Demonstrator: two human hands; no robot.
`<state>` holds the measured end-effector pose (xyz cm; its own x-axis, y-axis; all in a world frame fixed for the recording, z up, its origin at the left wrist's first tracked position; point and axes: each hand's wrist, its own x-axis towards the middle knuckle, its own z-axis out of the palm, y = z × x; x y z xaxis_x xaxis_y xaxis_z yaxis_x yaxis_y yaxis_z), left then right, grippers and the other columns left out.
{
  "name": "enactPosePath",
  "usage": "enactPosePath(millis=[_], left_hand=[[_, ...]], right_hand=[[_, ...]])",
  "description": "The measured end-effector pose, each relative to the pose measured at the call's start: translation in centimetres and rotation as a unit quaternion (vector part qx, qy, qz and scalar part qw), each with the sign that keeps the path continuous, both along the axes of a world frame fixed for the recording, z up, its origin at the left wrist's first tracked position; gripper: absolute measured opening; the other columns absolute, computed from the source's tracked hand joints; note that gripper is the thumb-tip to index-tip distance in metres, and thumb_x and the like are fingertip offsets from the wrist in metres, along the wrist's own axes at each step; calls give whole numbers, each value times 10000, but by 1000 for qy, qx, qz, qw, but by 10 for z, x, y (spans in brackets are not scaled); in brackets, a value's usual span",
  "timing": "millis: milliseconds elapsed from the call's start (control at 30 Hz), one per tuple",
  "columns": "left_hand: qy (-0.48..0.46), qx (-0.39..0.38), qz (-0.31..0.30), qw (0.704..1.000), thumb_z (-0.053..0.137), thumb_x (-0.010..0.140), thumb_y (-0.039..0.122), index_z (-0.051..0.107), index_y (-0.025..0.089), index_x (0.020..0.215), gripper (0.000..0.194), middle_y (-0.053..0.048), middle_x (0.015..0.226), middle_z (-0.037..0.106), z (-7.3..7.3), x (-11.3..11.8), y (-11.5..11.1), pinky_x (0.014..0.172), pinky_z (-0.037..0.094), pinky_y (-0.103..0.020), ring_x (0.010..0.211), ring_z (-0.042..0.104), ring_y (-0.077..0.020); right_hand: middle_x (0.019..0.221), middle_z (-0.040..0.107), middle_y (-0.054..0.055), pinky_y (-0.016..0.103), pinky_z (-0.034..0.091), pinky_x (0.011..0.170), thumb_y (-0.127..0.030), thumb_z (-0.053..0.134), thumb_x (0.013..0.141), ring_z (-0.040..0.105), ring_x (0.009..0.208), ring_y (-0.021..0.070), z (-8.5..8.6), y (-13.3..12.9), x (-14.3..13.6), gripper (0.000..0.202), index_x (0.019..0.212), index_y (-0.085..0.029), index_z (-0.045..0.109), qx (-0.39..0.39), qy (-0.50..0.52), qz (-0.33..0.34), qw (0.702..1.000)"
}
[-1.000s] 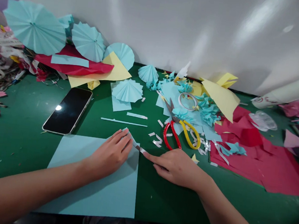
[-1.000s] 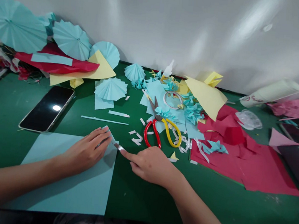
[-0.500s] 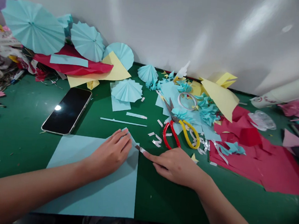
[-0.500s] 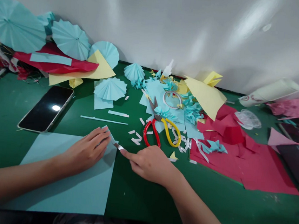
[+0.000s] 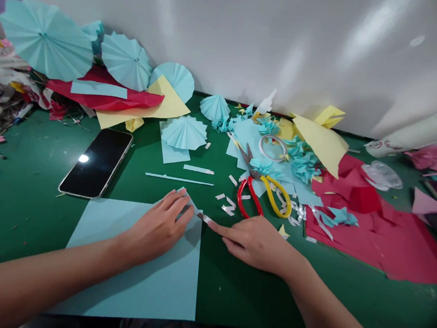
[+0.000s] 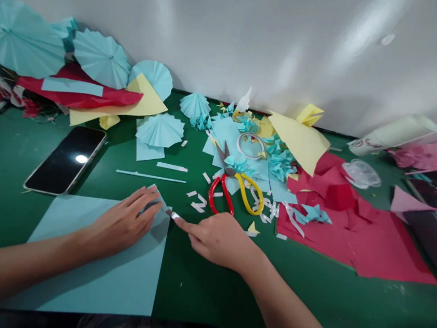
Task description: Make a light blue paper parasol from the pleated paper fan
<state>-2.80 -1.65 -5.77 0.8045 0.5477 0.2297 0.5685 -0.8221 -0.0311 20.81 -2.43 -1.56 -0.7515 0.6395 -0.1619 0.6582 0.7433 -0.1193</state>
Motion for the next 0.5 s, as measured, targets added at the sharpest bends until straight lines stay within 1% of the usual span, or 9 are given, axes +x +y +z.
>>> enactPosePath(millis=[100,200,333,500], left_hand=[[-5,-7,4,1000,394,868,147,510,36,1118,298,-157,1077,559,3,-2,0,988,398,-490,1152,456,-311],[-18,-40,7,999,401,873,213,473,50,1188,362,-180,1148,502,6,-5,-2,985,388,-503,1220,374,-340],[-24,-90,17,996,416,870,255,423,115,1261,415,-202,1284,383,8,-12,-4,1008,342,-519,1291,264,-346],[-30,-119,33,992,446,863,298,399,198,1296,447,-187,1402,246,11,-16,-5,1012,305,-546,1313,213,-367]], right_hand=[[577,613,-29,261,147,492,-257,370,888,477,491,76,0,1,3,397,1276,-294,444,-23,4,-5,1000],[584,616,-29,260,154,499,-254,367,889,478,498,76,0,0,4,397,1277,-295,443,-30,8,-10,999],[601,625,-31,263,161,500,-252,364,893,494,516,80,1,0,4,393,1276,-292,443,-37,5,-10,999],[586,618,-34,261,175,499,-240,367,889,492,512,78,1,0,3,412,1295,-285,419,-32,1,-8,999]])
